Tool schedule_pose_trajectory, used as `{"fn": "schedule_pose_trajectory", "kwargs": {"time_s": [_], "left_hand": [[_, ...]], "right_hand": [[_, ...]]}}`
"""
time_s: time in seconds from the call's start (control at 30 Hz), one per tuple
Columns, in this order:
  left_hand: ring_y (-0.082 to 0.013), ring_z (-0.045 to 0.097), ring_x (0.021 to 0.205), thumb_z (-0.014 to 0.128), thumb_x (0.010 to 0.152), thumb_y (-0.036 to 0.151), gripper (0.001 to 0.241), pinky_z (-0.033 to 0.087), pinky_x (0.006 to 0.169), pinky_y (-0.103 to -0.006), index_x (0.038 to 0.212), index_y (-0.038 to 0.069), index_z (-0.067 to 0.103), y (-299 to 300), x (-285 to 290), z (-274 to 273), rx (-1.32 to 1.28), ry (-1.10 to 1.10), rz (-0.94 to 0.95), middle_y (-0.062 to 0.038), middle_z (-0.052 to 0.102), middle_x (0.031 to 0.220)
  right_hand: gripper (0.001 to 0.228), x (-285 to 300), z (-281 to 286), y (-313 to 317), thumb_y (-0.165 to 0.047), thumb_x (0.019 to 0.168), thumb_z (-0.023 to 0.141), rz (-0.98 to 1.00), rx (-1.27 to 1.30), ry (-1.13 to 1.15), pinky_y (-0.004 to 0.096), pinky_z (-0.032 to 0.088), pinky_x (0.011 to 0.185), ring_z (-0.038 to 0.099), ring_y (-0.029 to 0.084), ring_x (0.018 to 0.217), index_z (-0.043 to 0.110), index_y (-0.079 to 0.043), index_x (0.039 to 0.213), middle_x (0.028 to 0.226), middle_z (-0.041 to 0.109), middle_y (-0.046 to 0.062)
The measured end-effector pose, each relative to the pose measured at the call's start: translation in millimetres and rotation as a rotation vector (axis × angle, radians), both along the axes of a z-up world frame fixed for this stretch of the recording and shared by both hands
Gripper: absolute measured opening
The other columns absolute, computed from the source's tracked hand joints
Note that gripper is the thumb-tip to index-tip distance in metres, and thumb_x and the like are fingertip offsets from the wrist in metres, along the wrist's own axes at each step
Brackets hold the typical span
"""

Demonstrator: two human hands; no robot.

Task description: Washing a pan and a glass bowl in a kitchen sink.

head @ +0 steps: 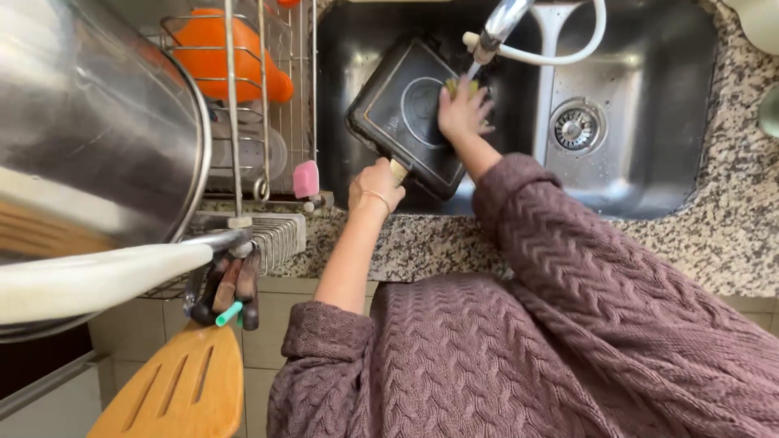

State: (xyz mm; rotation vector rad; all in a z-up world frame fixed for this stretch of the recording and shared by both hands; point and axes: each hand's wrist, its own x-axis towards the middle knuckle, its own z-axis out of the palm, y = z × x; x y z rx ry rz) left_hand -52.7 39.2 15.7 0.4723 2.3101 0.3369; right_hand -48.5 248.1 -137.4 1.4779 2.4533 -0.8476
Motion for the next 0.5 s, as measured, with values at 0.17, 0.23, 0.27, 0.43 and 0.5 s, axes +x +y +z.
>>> {"fn": "schedule_pose_trajectory", "kwargs": {"time_s": [0.17,0.23,0.27,0.43,0.5], "left_hand": [[-0.0399,0.068,0.112,0.072,0.085,0.020,0.039,0.055,0.096,-0.0474,0.120,0.003,0.064,1,-14,-28,-0.041,0.085,-0.050,-0.024,0.071,0.117],[-0.0391,0.068,0.113,0.071,0.084,0.020,0.039,0.055,0.097,-0.0470,0.120,0.005,0.065,-3,-17,-14,-0.057,0.059,-0.057,-0.023,0.070,0.119],[-0.0383,0.068,0.114,0.071,0.084,0.019,0.038,0.054,0.097,-0.0467,0.120,0.008,0.067,-6,-18,-8,-0.078,0.035,-0.061,-0.022,0.070,0.120],[-0.0381,0.067,0.114,0.075,0.076,0.022,0.045,0.053,0.099,-0.0455,0.120,0.011,0.067,-17,-15,-11,-0.042,-0.034,-0.014,-0.020,0.070,0.120],[-0.0381,0.067,0.114,0.076,0.074,0.022,0.047,0.054,0.099,-0.0453,0.119,0.010,0.066,-17,-14,-6,-0.027,-0.030,-0.022,-0.020,0.070,0.119]], "right_hand": [[0.056,-35,64,-66,-0.042,0.104,0.054,0.596,0.177,0.315,0.070,0.027,0.116,0.034,0.044,0.151,0.043,-0.026,0.157,0.164,0.037,0.020],[0.055,4,96,-78,-0.035,0.106,0.055,0.717,0.116,0.415,0.066,0.027,0.116,0.032,0.045,0.150,0.040,-0.020,0.157,0.162,0.036,0.024],[0.055,23,111,-86,-0.029,0.108,0.057,0.841,0.049,0.520,0.062,0.027,0.117,0.031,0.045,0.149,0.038,-0.015,0.158,0.161,0.035,0.027],[0.042,134,128,-30,-0.007,0.094,0.058,0.911,0.136,0.432,0.049,0.050,0.103,0.059,0.040,0.123,0.060,-0.011,0.135,0.140,0.059,0.020],[0.032,161,141,5,-0.005,0.090,0.060,0.900,0.208,0.361,0.048,0.056,0.094,0.067,0.037,0.106,0.071,-0.009,0.120,0.126,0.070,0.017]]}}
